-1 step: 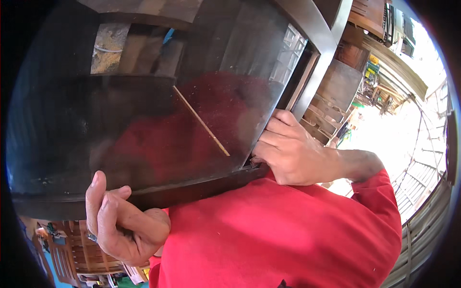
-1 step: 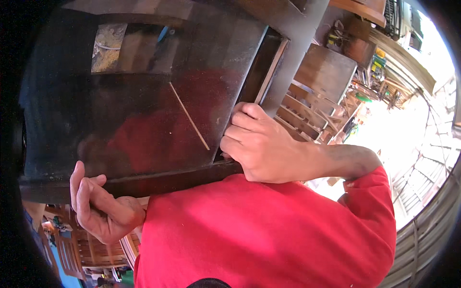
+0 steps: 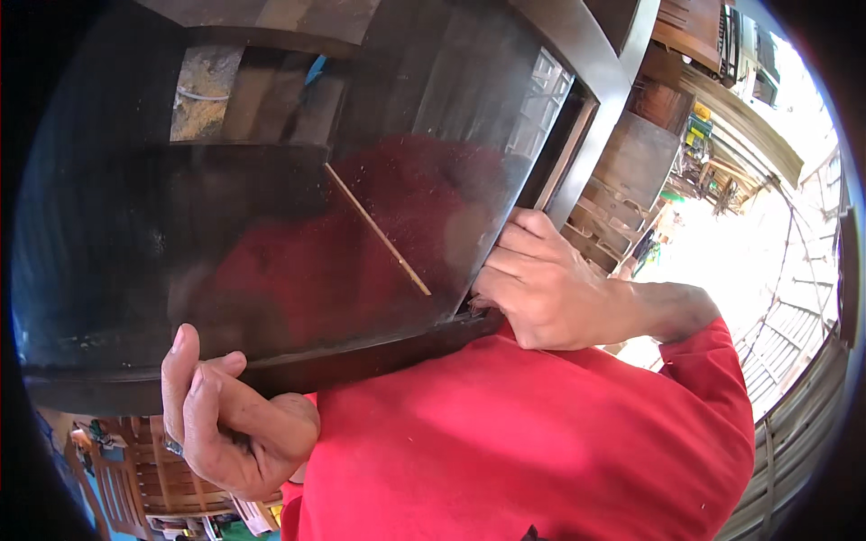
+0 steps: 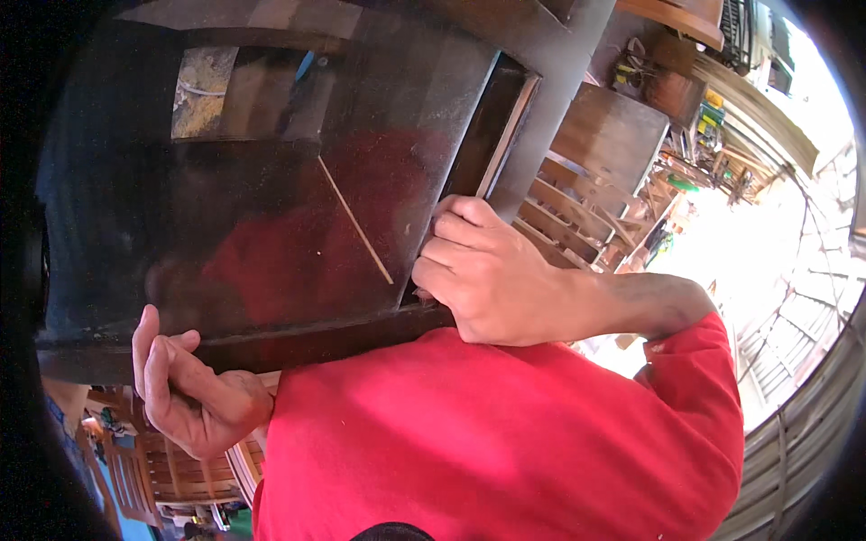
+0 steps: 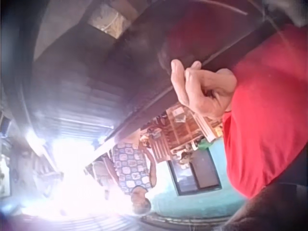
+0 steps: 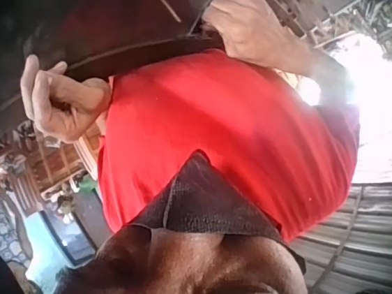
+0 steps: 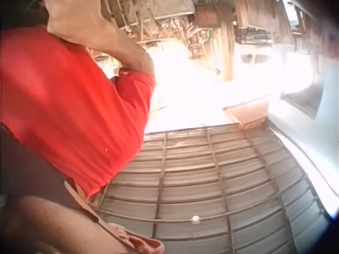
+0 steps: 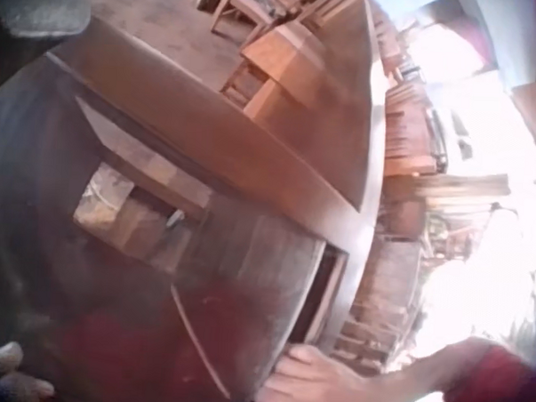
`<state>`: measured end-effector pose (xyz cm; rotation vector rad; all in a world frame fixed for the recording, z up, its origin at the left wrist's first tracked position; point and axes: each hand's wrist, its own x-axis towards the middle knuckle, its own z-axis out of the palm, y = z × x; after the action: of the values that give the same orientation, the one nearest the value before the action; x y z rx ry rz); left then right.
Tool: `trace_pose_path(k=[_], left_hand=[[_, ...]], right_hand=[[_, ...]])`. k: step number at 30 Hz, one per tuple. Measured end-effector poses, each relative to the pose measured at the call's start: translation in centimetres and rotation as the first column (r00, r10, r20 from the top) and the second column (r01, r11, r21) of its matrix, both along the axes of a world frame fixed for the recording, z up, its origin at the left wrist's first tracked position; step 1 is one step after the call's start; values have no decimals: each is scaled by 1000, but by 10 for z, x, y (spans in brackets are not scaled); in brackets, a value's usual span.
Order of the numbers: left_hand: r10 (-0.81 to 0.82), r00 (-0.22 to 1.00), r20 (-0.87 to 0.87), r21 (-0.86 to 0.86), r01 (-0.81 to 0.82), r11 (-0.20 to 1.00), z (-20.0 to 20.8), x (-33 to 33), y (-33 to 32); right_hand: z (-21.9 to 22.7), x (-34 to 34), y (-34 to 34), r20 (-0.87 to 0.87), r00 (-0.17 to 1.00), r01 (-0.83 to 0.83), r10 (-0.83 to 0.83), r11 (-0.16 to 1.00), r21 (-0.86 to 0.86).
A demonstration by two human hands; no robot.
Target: The person fits a glass pane into a wooden display cabinet frame by hand. They use their fingers to press a thin wooden strip into the groove to secure the glass.
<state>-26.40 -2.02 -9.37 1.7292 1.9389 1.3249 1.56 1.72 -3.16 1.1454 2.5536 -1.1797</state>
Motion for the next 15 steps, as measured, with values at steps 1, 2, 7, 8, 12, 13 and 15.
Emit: trace_pose_path(k=[1, 2, 7, 8, 12, 13, 15], left_hand=[[23, 1000, 7, -1, -23, 1000, 0, 0, 1], [17, 1000, 7, 2, -17, 1000, 0, 2, 3], [80, 997, 13, 46, -81, 996, 0, 9, 7], [73, 997, 13, 49, -74, 996, 0, 9, 7], [82, 996, 28, 67, -84, 994, -3, 10, 7], [88, 995, 36, 85, -91, 992, -4, 10, 7], [86, 996, 37, 89, -89, 992, -4, 9, 7]], right_hand=[[-1, 0, -1, -8, 999, 34, -34, 999, -13], [-1, 1, 2, -9, 999, 40, -40, 999, -9], [0, 4, 3, -77, 996, 43, -45, 999, -32], [3, 5, 4, -77, 996, 50, -52, 998, -29], [5, 8, 10, -7, 996, -92, 92, 995, -42], [4, 7, 8, -5, 995, -103, 103, 994, -47], [0, 6, 1, -39, 999, -27, 25, 998, -59]])
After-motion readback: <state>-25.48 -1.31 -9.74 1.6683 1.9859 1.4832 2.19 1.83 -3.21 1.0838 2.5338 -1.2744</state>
